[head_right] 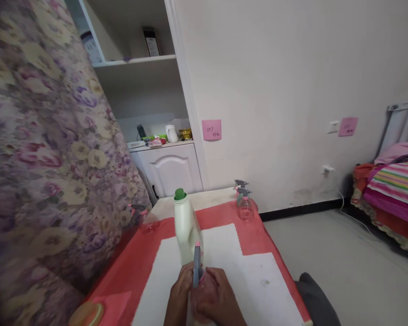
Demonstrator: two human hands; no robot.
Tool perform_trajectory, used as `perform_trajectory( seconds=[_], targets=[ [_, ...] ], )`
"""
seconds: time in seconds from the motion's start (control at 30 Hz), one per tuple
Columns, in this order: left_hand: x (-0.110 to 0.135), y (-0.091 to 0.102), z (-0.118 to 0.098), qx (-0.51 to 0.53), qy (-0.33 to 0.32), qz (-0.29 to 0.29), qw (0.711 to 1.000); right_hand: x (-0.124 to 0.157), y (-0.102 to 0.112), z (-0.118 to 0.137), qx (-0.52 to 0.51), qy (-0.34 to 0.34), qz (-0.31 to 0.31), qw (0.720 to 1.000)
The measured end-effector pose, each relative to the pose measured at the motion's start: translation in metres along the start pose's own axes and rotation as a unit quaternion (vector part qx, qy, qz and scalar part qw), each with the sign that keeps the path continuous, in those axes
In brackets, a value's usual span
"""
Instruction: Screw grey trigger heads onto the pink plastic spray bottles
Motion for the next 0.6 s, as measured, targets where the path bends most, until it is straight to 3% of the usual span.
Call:
perform_trajectory(
  seconds=[0.23,0.33,0.4,0.47,0.53,0.6],
  targets=[
    [0.011,0.005,0.047,0.057,0.064,0.077,0.993,0.016,0.005,-0.034,0.012,0.007,-0.072,0.997],
    [0.017,0.006,0.056,0.033,0.061,0.103,0.992,0.018,0.009,-0.037,-0.001,0.003,-0.042,0.999],
    [0.022,0.008,0.058,-0.003,0.035,0.082,0.996,0.019,0.011,-0.035,-0.018,0.006,0.008,1.0],
    [0.027,0.012,0.06,-0.046,0.0,0.021,0.999,0.021,0.014,-0.032,-0.017,0.008,0.042,0.999],
    [0.032,0.016,0.064,-0.081,-0.022,-0.04,0.996,0.022,0.017,-0.028,-0.002,0.012,0.05,0.999],
    [0.034,0.017,0.069,-0.105,-0.029,-0.063,0.992,0.024,0.019,-0.025,0.001,0.021,0.041,0.999]
  ],
)
Point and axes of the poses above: each hand's wrist, its own x-axis away from the middle knuckle, its own y-axis out of the back of the hand, z = x × y, the point moved 6 cm from there along -x, towards the middle knuckle, and after that the axes turned 3 degrees about z, right-handed, at the moved point
